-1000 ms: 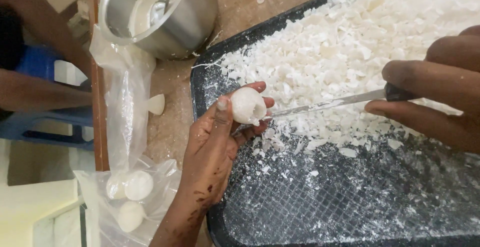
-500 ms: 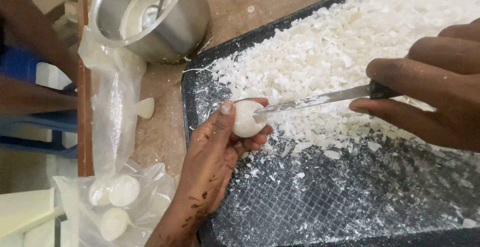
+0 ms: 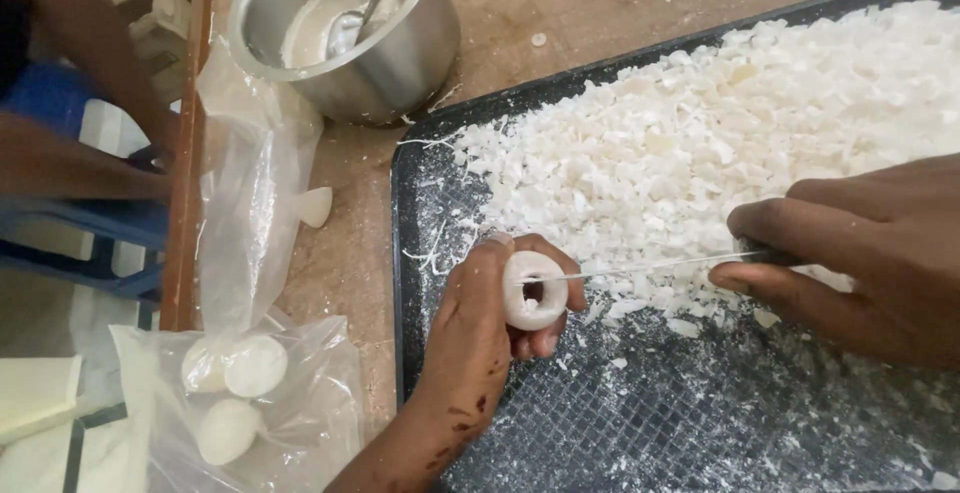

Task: The person holds a small white wax piece in one hand and trims and shapes it with a short knife, letting shavings fall onto a tray covered with white wax shavings. They rotate the piece to trim different sides, then set the trimmed piece aside and pick up another piece to repeat the trimming.

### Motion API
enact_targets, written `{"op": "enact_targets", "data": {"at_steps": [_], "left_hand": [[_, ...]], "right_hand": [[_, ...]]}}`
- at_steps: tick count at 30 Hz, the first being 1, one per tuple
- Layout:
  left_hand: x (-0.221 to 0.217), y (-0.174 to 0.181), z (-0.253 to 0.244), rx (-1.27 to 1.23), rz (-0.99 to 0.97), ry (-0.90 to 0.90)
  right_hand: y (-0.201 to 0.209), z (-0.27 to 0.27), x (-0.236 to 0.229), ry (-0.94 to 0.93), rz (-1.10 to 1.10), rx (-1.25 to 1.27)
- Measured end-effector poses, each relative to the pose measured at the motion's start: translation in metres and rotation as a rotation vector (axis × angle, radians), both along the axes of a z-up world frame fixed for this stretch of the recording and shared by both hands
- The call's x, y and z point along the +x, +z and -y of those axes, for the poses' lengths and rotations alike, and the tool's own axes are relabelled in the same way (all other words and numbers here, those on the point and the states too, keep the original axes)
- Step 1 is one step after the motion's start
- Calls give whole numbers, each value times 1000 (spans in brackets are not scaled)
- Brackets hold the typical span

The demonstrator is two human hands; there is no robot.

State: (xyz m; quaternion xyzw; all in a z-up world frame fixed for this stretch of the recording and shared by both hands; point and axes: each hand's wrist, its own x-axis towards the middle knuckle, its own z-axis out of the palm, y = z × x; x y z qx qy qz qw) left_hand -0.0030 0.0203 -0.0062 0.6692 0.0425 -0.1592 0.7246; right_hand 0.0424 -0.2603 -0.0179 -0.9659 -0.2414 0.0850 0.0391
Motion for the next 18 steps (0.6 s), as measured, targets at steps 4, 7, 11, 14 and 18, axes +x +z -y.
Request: {"op": "enact_targets", "data": {"at_steps": [4, 7, 11, 14, 18], "left_hand": [[-3, 3, 6, 22, 17, -52], [-3, 10, 9, 77, 12, -51], [1, 18, 3, 142, -26, 59], [6, 10, -6, 171, 11, 111], [5, 7, -2, 280, -31, 120]], "right_hand": [[2, 3, -6, -7, 15, 61], [7, 4, -9, -53, 20, 111], [4, 14, 1, 95, 236, 270], [-2, 25, 10, 96, 201, 73], [6, 23, 7, 315, 277, 23]]}}
